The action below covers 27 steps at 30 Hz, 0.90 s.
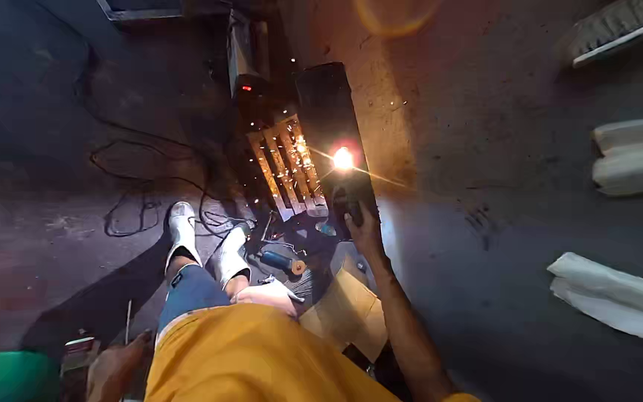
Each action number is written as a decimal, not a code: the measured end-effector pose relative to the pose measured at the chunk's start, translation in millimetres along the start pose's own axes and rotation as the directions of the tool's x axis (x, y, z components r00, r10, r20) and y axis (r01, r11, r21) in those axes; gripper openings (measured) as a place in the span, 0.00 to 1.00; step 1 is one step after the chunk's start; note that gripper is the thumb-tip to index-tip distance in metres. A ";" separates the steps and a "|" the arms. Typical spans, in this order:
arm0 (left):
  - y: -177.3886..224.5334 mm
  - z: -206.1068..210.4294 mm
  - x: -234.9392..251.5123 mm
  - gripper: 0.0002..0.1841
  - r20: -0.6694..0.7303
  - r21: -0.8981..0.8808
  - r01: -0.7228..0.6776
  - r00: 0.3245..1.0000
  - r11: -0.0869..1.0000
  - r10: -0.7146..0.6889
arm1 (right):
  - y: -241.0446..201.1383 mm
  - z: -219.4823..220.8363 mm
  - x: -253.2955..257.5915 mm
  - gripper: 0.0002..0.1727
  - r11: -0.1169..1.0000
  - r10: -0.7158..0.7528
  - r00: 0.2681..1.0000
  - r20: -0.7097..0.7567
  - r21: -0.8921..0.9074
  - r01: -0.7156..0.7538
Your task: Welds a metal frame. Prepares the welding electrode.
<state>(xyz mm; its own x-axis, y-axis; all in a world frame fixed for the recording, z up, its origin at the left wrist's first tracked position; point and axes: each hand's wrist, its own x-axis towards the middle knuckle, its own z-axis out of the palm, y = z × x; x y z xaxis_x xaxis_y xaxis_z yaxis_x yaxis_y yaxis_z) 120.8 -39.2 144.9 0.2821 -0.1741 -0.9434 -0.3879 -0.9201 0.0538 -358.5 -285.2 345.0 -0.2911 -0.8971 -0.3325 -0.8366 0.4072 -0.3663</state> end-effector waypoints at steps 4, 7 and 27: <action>0.8 1.8 -2.3 0.36 -0.016 -0.020 0.036 0.999 0.999 -0.036 | -1.0 -0.3 -4.3 0.32 0.997 -0.064 0.998 -0.024 -0.045 0.063; 1.0 3.7 -1.3 0.33 -0.024 -0.036 0.012 1.000 0.999 -0.013 | -66.4 -29.7 -1.0 0.34 0.882 0.360 0.879 0.313 -0.421 -0.212; 7.5 -28.4 4.8 0.34 -0.101 0.007 -0.036 0.994 0.999 0.037 | 9.6 9.5 -32.6 0.34 0.994 -0.086 0.994 -0.067 0.067 0.091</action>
<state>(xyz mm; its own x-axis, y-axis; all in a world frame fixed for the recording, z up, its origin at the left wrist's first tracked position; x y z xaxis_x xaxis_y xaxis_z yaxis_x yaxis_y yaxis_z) 144.2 -56.8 150.1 0.3552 -0.2424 -0.9028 -0.4039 -0.9108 0.0856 -352.6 -250.4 344.1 -0.2479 -0.9383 -0.2409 -0.8268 0.3346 -0.4522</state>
